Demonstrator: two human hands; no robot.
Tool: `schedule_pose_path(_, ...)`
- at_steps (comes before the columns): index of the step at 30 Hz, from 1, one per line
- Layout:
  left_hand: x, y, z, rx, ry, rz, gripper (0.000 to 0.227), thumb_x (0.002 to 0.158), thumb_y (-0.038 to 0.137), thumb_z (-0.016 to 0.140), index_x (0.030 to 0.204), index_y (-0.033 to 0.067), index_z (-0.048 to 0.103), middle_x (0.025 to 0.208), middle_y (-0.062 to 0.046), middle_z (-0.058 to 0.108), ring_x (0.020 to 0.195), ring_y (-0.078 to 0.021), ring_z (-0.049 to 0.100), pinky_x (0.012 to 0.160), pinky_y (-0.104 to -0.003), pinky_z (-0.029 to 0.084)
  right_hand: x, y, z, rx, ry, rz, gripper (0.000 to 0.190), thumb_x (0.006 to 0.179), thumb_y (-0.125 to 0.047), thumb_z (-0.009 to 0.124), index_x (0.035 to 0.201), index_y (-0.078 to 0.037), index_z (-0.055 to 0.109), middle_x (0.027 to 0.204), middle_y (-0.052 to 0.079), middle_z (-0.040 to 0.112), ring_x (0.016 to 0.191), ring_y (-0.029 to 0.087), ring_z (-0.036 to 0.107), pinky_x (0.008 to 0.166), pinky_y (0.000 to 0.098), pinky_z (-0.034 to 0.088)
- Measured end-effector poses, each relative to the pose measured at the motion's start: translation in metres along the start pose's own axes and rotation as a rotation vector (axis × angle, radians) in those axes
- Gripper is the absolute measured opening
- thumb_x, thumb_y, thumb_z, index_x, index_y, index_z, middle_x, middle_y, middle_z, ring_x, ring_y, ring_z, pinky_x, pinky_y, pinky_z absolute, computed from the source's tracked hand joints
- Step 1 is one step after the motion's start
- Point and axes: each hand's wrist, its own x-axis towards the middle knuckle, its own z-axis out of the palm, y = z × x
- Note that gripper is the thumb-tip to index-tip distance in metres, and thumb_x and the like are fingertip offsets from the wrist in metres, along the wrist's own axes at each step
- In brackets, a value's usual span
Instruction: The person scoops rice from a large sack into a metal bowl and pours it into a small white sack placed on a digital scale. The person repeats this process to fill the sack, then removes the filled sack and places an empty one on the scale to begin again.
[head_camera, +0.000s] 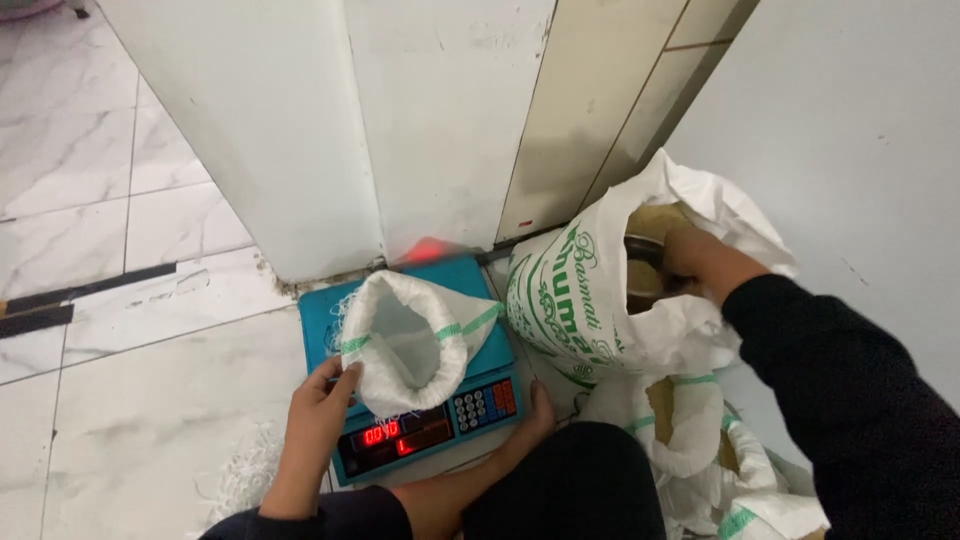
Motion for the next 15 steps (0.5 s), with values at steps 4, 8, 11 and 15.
schedule_pose_path(4, 0.002, -0.007, -0.002, -0.048, 0.006, 0.057, 0.034, 0.091, 0.031, 0.056, 0.113, 0.0072, 0.067, 0.125, -0.003, 0.064, 0.092, -0.0185, 0.059, 0.081, -0.036, 0.049, -0.004, 0.002, 0.01, 0.077, 0.038, 0.048, 0.026, 0.081, -0.013, 0.058, 0.103, -0.007, 0.071, 0.103, 0.014, 0.069, 0.084, 0.03, 0.068, 0.059, 0.037, 0.057)
schedule_pose_path(8, 0.004, -0.012, -0.003, -0.015, 0.012, 0.119, 0.03, 0.09, 0.034, 0.056, 0.101, 0.0072, 0.065, 0.143, -0.003, 0.053, 0.086, -0.0169, 0.056, 0.081, -0.035, 0.051, -0.012, -0.001, 0.015, -0.387, 0.341, -0.07, 0.057, 0.076, -0.007, 0.063, 0.13, -0.01, 0.047, 0.13, 0.03, 0.044, 0.085, 0.033, 0.073, 0.067, 0.0375, 0.062)
schedule_pose_path(11, 0.005, -0.012, -0.003, -0.04, 0.016, 0.122, 0.032, 0.089, 0.033, 0.057, 0.106, 0.0082, 0.067, 0.147, -0.002, 0.05, 0.087, -0.0163, 0.057, 0.081, -0.035, 0.052, -0.019, -0.008, 0.021, -0.563, 0.428, -0.111, 0.094, 0.064, -0.015, 0.078, 0.142, -0.005, 0.028, 0.128, 0.041, 0.042, 0.077, 0.032, 0.075, 0.058, 0.0318, 0.062)
schedule_pose_path(15, -0.008, -0.011, -0.004, -0.144, 0.068, 0.229, 0.031, 0.093, 0.018, 0.064, 0.116, -0.0009, 0.069, 0.099, -0.017, 0.066, 0.079, -0.0231, 0.055, 0.076, -0.036, 0.048, -0.025, -0.021, 0.03, -0.352, 0.498, -0.099, 0.05, 0.097, -0.016, 0.047, 0.146, -0.011, 0.04, 0.121, 0.041, 0.047, 0.083, 0.044, 0.073, 0.071, 0.0474, 0.063)
